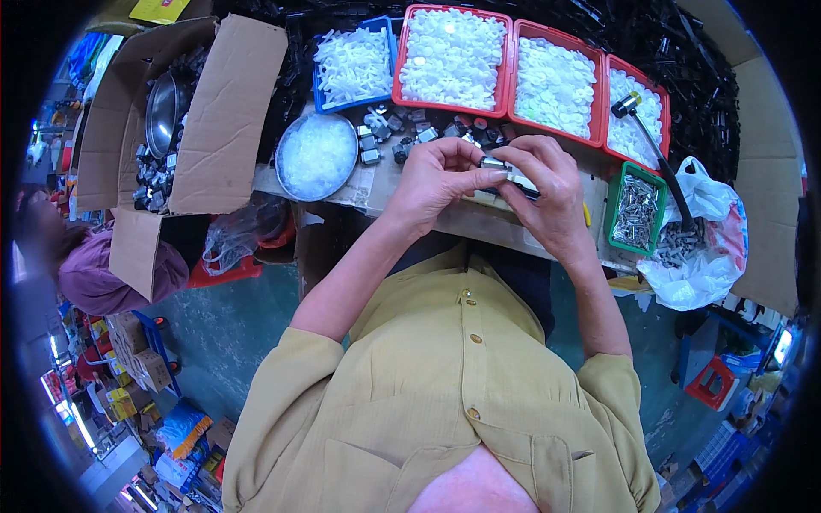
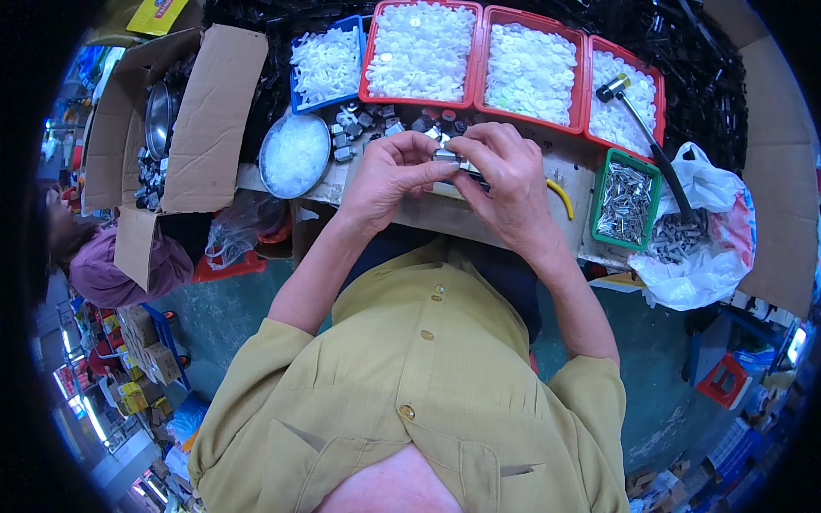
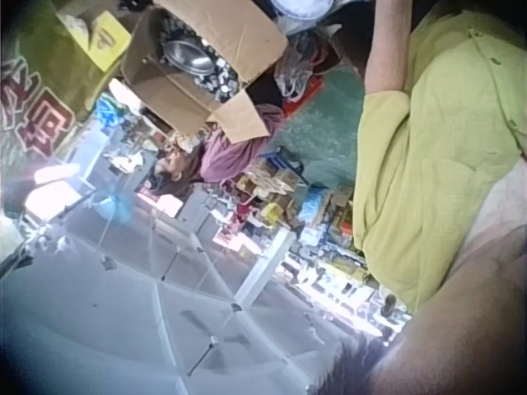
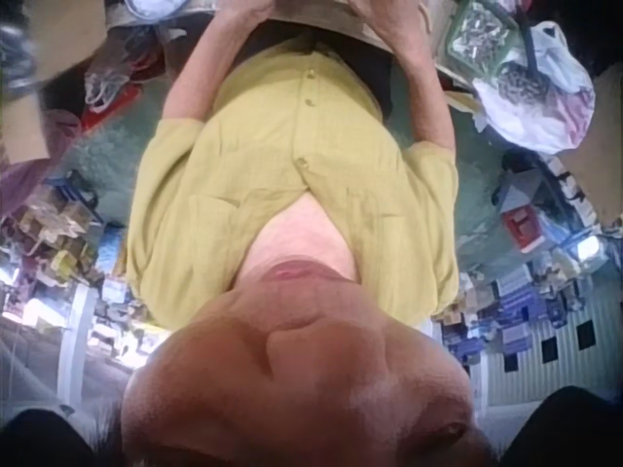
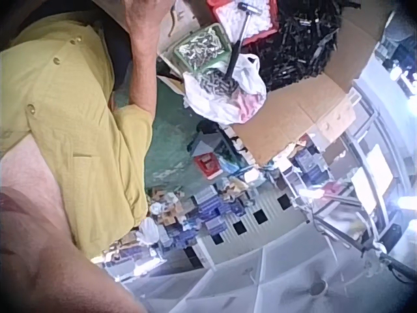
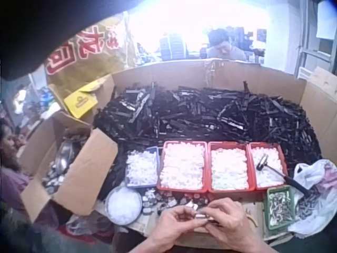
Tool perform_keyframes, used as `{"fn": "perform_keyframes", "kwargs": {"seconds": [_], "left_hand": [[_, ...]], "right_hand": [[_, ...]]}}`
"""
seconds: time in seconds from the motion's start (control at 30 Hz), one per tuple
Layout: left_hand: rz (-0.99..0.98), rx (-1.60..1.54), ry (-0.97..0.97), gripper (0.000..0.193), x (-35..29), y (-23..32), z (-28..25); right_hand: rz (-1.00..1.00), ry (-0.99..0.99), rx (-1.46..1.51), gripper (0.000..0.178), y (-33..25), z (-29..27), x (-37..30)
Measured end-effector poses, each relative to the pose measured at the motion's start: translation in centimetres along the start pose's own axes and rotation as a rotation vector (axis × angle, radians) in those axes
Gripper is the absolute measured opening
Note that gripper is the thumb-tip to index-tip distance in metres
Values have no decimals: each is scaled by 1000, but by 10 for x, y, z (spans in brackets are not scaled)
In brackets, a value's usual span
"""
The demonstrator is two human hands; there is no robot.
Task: The person assembles small metal lock bodies by inserting pins and white plastic components into a jig. They use a hammer to tap the pins into place and pliers to adjust the parts, repeating the process for multiple units.
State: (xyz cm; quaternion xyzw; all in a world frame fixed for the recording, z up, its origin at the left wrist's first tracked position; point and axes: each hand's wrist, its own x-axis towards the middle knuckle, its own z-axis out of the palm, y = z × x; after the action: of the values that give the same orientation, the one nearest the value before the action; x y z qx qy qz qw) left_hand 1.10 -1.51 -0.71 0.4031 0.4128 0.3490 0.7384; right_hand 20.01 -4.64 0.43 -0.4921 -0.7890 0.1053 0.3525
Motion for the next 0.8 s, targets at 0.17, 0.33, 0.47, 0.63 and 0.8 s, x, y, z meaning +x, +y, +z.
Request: {"fn": "perform_keyframes", "kwargs": {"seconds": [0.17,0.33,0.47,0.63,0.8], "left_hand": [[79,167,-2,25,-2,-10,-9],[12,224,71,23,-9,-8,-16],[38,251,156,23,-5,-22,-27],[84,247,166,22,2,-46,-22],[137,243,163,19,4,-54,-23]], "right_hand": [[-18,-66,-91,36,-5,0,-2],[100,-149,6,29,5,19,-11],[177,-173,84,25,11,35,-12],[155,-150,44,24,12,39,-16],[156,-163,56,23,14,40,-17]]}}
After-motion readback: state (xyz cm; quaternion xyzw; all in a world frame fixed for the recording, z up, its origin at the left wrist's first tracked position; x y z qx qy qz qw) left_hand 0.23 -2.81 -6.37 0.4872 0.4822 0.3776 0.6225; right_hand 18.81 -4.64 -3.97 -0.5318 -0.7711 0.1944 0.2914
